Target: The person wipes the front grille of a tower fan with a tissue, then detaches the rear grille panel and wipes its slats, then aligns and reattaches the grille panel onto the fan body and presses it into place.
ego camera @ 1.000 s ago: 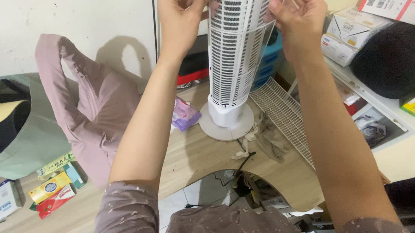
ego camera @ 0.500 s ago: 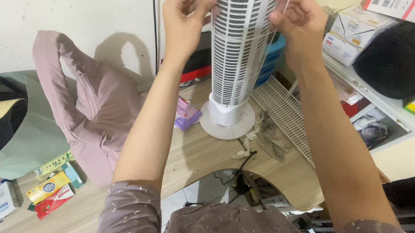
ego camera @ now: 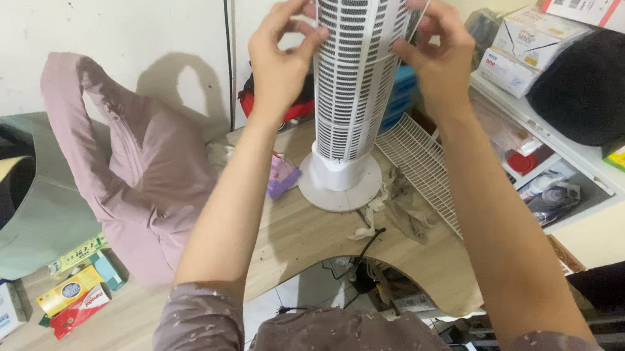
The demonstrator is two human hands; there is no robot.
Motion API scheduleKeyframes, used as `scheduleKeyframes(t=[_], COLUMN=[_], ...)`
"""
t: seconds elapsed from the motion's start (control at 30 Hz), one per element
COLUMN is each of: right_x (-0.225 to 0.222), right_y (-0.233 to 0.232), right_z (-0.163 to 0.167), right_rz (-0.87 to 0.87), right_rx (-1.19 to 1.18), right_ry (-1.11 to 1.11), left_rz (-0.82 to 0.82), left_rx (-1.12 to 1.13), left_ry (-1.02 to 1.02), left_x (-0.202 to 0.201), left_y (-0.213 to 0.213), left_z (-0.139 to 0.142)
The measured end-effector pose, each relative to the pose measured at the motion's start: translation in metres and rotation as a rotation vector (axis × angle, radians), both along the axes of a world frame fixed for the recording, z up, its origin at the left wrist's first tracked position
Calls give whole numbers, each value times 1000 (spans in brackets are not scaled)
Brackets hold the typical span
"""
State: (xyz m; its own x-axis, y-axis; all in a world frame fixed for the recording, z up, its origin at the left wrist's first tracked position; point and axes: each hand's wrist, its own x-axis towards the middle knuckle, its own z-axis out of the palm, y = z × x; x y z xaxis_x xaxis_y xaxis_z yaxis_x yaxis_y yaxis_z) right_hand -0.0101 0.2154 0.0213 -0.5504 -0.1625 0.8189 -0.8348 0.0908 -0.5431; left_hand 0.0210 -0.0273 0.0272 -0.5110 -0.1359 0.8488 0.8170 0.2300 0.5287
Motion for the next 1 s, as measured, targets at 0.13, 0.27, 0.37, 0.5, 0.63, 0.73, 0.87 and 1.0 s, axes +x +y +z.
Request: scheduleKeyframes(t=[0.13, 0.27, 0.37, 0.5, 0.63, 0.73, 0.87, 1.0], right_x=[-3, -10, -12, -13, -17, -19, -17, -10], right_y=[-7, -13, -17, -18, -16, -14, -14, -16], right_z=[-4, 0, 1, -1, -4, -5, -6, -5], right_rz=[89, -14, -21, 30, -20, -87, -128, -162], right_rx=[-139, -124, -156, -181, -180, -145, -116, -126], right_ry=[-78, -97, -92, -84, -142, -127, -102, -94], left_rz=[56, 83, 114, 162, 173, 192, 217, 180], left_rx=[54, 120, 129, 131, 116, 99, 87, 153], left_ry=[-17, -29, -62, -119, -116, -129, -89, -110], left_x=[3, 0, 2, 3, 3, 4, 3, -5], left_y=[10, 15, 16, 17, 18, 20, 20, 16], left_z=[-11, -5, -3, -2, -1, -1, -4, -9])
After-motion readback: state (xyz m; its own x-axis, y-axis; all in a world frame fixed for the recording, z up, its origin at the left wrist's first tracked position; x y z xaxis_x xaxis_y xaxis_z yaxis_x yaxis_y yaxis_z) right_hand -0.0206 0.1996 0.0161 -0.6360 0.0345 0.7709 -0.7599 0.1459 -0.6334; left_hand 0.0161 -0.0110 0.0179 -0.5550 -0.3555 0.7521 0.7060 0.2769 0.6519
